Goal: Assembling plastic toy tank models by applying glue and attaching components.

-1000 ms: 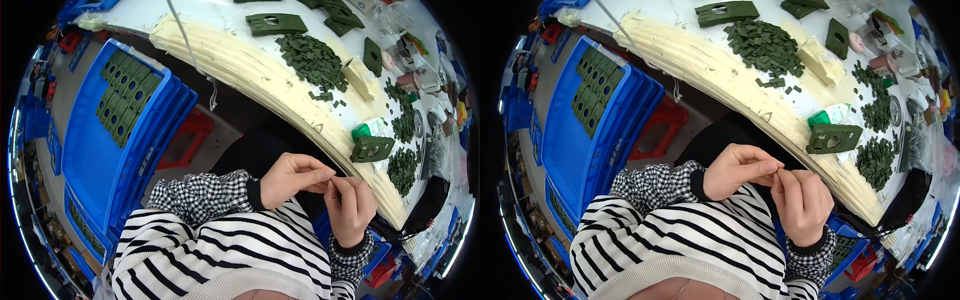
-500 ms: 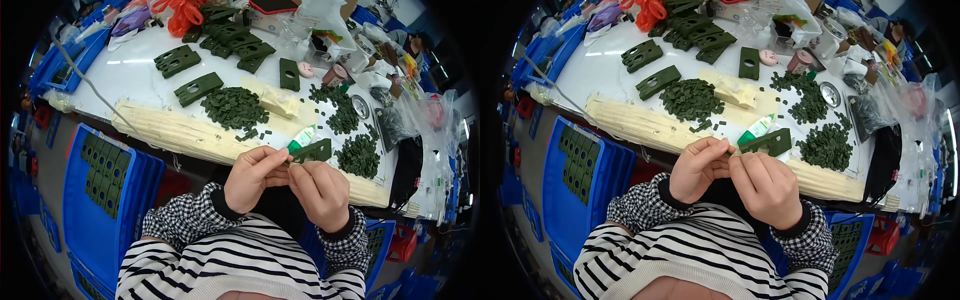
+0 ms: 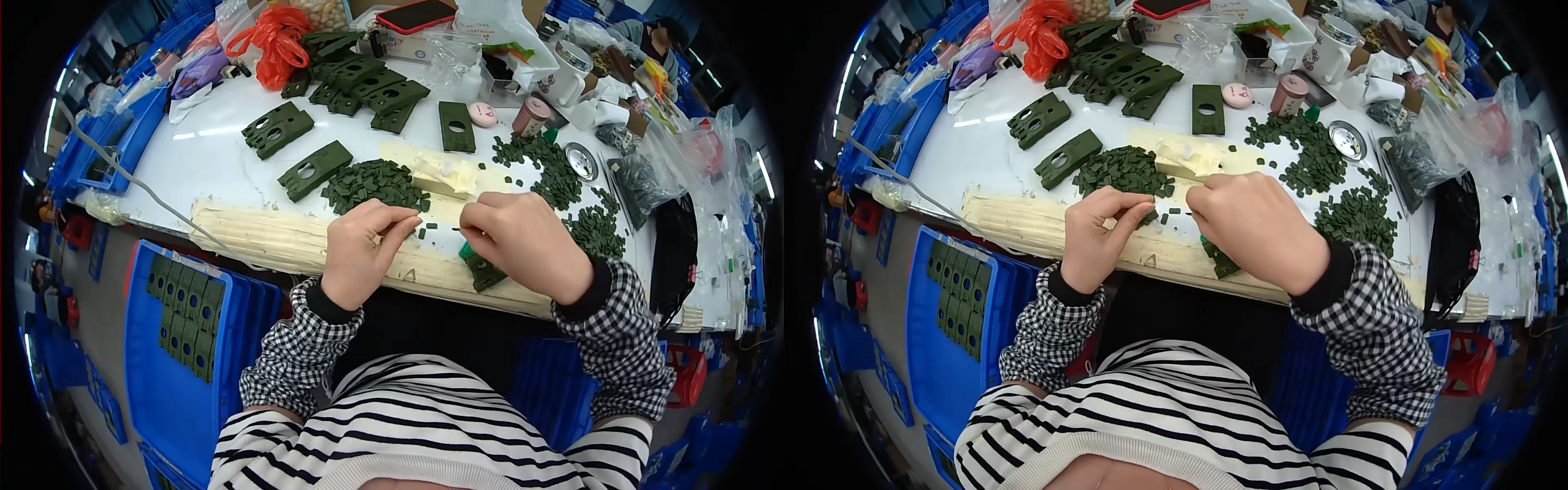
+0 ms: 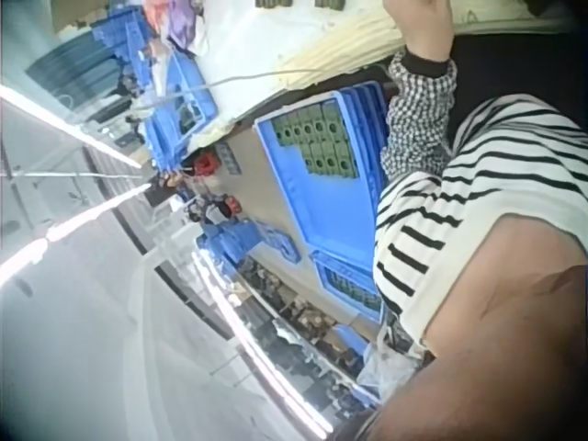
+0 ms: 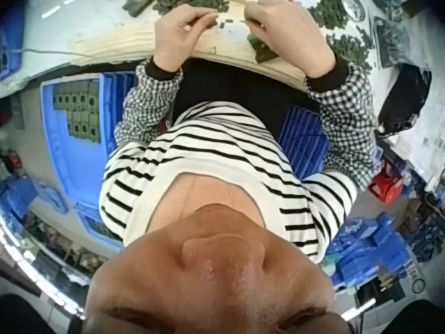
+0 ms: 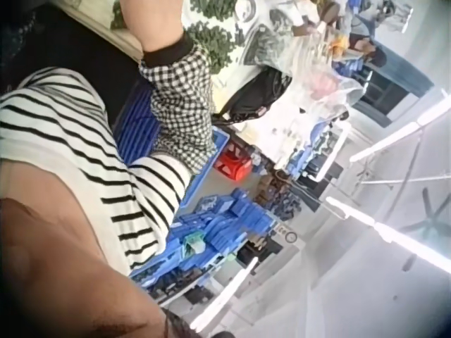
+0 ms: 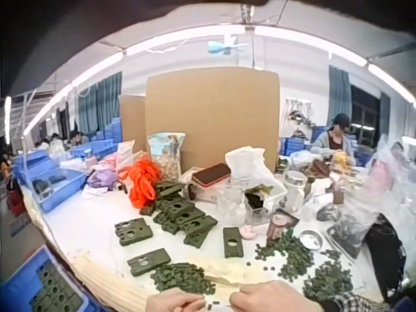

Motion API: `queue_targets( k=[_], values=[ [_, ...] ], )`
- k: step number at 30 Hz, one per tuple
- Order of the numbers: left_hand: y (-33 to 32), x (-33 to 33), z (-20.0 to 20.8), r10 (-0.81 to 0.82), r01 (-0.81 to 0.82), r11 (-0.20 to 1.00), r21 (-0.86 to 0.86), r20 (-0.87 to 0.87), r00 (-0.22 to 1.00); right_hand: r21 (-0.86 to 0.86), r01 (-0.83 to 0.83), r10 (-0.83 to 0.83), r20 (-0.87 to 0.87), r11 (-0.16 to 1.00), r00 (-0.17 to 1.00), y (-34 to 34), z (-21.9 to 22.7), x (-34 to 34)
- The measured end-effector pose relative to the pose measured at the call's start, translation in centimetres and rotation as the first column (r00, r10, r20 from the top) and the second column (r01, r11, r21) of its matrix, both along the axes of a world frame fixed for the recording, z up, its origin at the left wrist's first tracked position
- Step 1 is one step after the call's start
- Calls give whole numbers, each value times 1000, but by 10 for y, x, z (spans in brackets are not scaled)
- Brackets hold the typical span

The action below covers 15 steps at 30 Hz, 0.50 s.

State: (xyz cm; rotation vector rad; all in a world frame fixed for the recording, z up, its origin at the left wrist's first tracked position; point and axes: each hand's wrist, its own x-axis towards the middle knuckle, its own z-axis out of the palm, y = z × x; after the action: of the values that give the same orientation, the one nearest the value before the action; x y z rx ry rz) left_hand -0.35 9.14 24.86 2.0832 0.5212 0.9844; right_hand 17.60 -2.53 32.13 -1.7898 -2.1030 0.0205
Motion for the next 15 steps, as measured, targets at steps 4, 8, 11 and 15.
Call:
queue_targets(
  k=[4,8,11,15],
  values=[
    [-1,7,-8,84,-65,975,210,-83,993,-127,-64,79,120,990,990,32,-13,7],
    [3,11,-14,109,-88,956,280,-60,992,-105,-67,81,143,992,986,44,-20,2],
    [5,17,-15,89,-90,965,245,16,996,-105,-65,78,118,992,990,40,-17,3],
    [-5,4,-13,181,-242,945,220,264,947,-63,-16,21,81,998,996,27,3,7]
  ],
)
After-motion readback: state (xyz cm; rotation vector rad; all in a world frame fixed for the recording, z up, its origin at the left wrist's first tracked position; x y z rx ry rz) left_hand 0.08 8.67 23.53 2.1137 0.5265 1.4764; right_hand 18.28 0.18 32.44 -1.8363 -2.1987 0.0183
